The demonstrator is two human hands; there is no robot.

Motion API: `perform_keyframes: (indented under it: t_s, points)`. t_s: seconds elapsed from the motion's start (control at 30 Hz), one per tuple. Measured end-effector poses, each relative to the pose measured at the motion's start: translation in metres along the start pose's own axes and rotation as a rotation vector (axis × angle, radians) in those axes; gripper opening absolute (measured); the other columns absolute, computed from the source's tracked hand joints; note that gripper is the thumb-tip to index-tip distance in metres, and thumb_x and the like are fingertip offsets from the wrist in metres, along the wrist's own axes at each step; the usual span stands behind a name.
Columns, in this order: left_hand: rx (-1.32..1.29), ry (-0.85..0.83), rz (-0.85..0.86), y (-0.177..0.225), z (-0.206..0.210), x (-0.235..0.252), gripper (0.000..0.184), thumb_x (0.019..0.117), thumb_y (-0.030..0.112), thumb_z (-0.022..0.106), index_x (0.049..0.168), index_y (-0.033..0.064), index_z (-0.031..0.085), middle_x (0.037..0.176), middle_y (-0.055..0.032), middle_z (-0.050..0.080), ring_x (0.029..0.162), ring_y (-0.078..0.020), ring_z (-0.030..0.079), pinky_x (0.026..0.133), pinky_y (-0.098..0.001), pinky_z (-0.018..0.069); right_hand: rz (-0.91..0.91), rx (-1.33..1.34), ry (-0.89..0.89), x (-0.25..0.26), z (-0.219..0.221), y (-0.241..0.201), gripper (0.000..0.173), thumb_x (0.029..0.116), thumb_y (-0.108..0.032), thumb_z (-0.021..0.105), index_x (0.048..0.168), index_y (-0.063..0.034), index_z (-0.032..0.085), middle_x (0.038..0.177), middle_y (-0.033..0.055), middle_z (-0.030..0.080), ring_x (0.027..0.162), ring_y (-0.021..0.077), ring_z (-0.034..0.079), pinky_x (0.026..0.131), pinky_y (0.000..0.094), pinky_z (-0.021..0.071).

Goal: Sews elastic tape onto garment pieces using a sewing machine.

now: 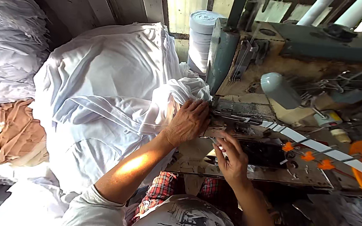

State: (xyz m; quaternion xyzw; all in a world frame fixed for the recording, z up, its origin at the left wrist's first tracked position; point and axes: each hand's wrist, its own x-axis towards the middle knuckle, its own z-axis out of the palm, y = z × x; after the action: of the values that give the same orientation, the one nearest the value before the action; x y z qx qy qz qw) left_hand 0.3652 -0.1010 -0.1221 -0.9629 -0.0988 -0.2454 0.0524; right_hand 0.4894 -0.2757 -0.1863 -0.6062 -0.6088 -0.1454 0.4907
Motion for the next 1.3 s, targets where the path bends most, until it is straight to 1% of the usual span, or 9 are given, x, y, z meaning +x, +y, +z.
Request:
perform_keyframes:
  t_s: [0.2, 0.37, 0.47, 0.53, 0.73, 0.83, 0.97, 1.1, 1.3]
  points:
    - [-0.071, -0.03, -0.324, -0.017, -0.027, -0.026, 0.066, 0.1004, 0.05, 0.054, 0.147, 0.0042, 0.053, 0.158, -0.02, 0.044, 0.151, -0.0402, 0.034, 0.121, -0.0681, 0.0196, 0.058, -0.222, -0.301, -0.064, -0.021, 0.004, 0.033, 0.0919, -0.032, 0.068, 0.106, -0.0054, 0.08, 0.111, 0.0128, 0.075, 0.105, 0.0342, 0.07, 0.089, 0.0509, 0.0563]
    - [0.048, -0.049, -0.843, -0.077, -0.066, -0.082, 0.093, 0.0791, 0.046, 0.087, 0.149, -0.0012, 0.047, 0.142, -0.033, 0.052, 0.125, -0.0543, 0.054, 0.094, -0.0725, 0.045, 0.058, -0.348, -0.245, -0.068, -0.011, 0.005, 0.02, 0.0935, -0.011, 0.062, 0.101, -0.0039, 0.079, 0.102, 0.0131, 0.075, 0.094, 0.0321, 0.072, 0.081, 0.0464, 0.0589]
    - [-0.097, -0.31, -0.803, -0.084, -0.074, -0.074, 0.041, 0.0937, 0.033, 0.076, 0.116, -0.001, 0.068, 0.096, -0.0256, 0.069, 0.093, -0.0462, 0.068, 0.079, -0.066, 0.051, 0.096, -0.381, -0.238, -0.05, -0.007, 0.004, 0.015, 0.0904, -0.001, 0.062, 0.095, 0.0013, 0.076, 0.09, 0.0174, 0.073, 0.085, 0.0342, 0.073, 0.074, 0.0446, 0.0606]
    - [-0.126, -0.456, -0.746, -0.083, -0.092, -0.037, 0.03, 0.1018, 0.027, 0.065, 0.118, 0.003, 0.071, 0.097, -0.0236, 0.071, 0.097, -0.0458, 0.067, 0.082, -0.067, 0.0488, 0.138, -0.384, -0.202, -0.038, -0.006, 0.005, 0.015, 0.0914, 0.0, 0.06, 0.095, 0.0052, 0.073, 0.087, 0.0205, 0.07, 0.078, 0.0347, 0.073, 0.065, 0.0435, 0.0608]
    - [-0.028, 0.474, -0.495, -0.105, -0.117, 0.085, 0.026, 0.0961, 0.004, 0.056, 0.119, -0.0048, 0.067, 0.114, -0.0263, 0.069, 0.104, -0.0438, 0.068, 0.085, -0.0605, 0.0519, 0.165, -0.402, -0.273, -0.03, -0.003, 0.008, 0.029, 0.0861, 0.006, 0.062, 0.112, 0.0034, 0.075, 0.096, 0.0249, 0.068, 0.073, 0.0373, 0.071, 0.057, 0.0481, 0.0586]
    - [-0.291, 0.602, -0.36, -0.115, -0.084, 0.111, 0.029, 0.0924, -0.004, 0.057, 0.121, -0.0077, 0.064, 0.113, -0.0242, 0.07, 0.104, -0.0367, 0.07, 0.089, -0.0526, 0.055, 0.149, -0.431, -0.317, -0.033, 0.0, 0.006, 0.037, 0.0824, 0.01, 0.065, 0.117, 0.001, 0.075, 0.103, 0.0259, 0.069, 0.084, 0.0418, 0.071, 0.065, 0.0527, 0.0594]
    - [-0.551, 0.079, -0.344, -0.121, -0.065, 0.048, 0.044, 0.0933, -0.007, 0.062, 0.136, -0.0086, 0.054, 0.136, -0.0262, 0.06, 0.122, -0.0366, 0.063, 0.103, -0.0478, 0.0516, 0.088, -0.386, -0.269, -0.038, 0.0, 0.007, 0.03, 0.0864, 0.009, 0.061, 0.112, 0.0051, 0.075, 0.112, 0.0271, 0.069, 0.101, 0.0473, 0.067, 0.086, 0.0588, 0.0554]
    - [-0.433, -0.104, -0.421, -0.112, -0.111, -0.074, 0.028, 0.0989, -0.003, 0.055, 0.125, -0.0023, 0.065, 0.125, -0.0177, 0.067, 0.112, -0.0284, 0.068, 0.098, -0.0443, 0.0553, 0.038, -0.298, -0.215, -0.046, -0.001, 0.009, 0.024, 0.0944, -0.004, 0.057, 0.107, 0.0061, 0.075, 0.109, 0.0258, 0.07, 0.1, 0.0422, 0.069, 0.089, 0.0506, 0.0566]
    - [-0.019, -0.206, -0.59, -0.093, -0.114, -0.212, 0.072, 0.0678, 0.002, 0.084, 0.136, 0.0045, 0.063, 0.154, -0.02, 0.048, 0.145, -0.041, 0.042, 0.113, -0.0619, 0.0374, -0.055, 0.117, -0.206, -0.023, 0.03, -0.028, 0.024, 0.097, -0.014, 0.059, 0.098, 0.0031, 0.076, 0.101, 0.0172, 0.073, 0.093, 0.0167, 0.071, 0.084, 0.0228, 0.0573]
